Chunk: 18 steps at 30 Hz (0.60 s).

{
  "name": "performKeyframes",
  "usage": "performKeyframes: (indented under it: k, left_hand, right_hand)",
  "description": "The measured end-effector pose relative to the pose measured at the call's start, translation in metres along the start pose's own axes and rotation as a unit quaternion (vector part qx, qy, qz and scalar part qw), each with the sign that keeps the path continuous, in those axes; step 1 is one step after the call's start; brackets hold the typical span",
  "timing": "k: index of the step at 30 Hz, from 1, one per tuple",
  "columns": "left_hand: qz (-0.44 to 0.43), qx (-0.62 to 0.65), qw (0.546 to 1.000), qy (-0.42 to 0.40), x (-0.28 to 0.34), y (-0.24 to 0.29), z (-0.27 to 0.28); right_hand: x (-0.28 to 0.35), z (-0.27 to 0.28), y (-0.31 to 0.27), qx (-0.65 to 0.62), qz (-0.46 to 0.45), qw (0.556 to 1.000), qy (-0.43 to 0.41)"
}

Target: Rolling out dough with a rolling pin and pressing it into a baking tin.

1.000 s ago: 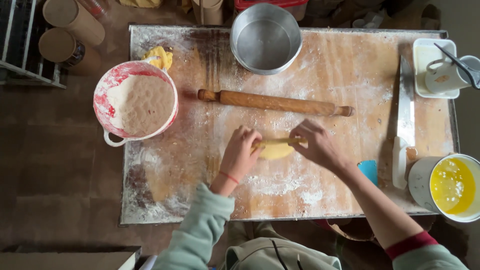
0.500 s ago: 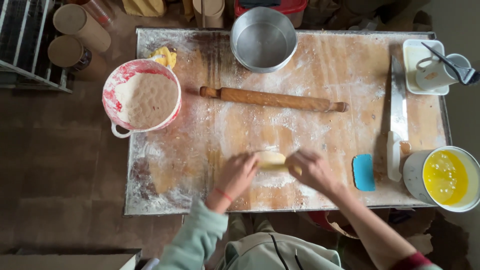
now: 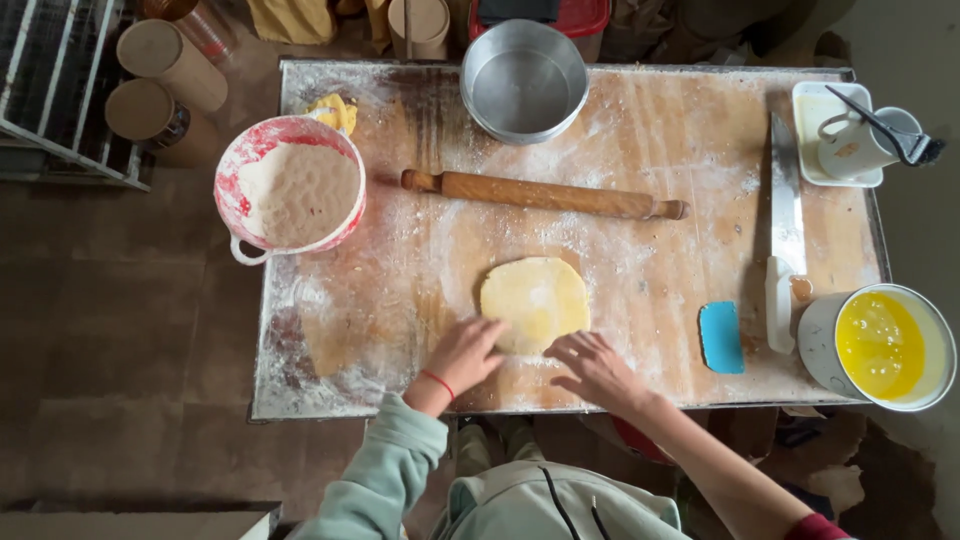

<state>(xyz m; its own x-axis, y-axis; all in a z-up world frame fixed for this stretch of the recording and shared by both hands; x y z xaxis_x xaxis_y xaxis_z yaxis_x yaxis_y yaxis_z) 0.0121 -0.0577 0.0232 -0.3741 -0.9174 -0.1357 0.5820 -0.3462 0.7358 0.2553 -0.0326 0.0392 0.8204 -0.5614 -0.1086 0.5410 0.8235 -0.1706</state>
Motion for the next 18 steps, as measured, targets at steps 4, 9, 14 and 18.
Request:
performKeyframes:
  k: [4, 9, 14, 18]
  left_hand:
    - [0.116, 0.039, 0.992, 0.028, -0.058, -0.01, 0.045]
    - [0.055, 0.092, 0.968, 0.228, -0.165, -0.025, 0.119]
    - [0.027, 0.204, 0.906, 0.37, -0.227, -0.07, 0.185]
    - [-0.052, 0.53, 0.722, 0.443, -0.237, -0.186, 0.28]
  right_hand:
    - [-0.029, 0.018, -0.055, -0.112, 0.031, 0.992, -0.044]
    - [-0.107, 0.105, -0.127, -0.338, 0.106, 0.935, -0.036]
    - [-0.121, 0.104, -0.118, -0.453, -0.049, 0.882, -0.121]
    - [-0.077, 0.139, -0.157, -0.494, 0.31, 0.809, -0.069]
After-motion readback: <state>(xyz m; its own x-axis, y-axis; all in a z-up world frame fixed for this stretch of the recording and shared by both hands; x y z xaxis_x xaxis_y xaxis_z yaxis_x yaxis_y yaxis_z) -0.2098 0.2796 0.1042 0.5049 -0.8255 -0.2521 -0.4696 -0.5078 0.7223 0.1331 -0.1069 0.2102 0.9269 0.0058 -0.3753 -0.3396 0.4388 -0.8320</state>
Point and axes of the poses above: each hand's wrist, its own x-axis away from the middle knuckle, its own z-axis out of the back of the hand, y = z × x, the point moved 2 cm from there along -x, towards the middle knuckle, and after that the axes turned 14 degrees about x, right-handed, at the moved point
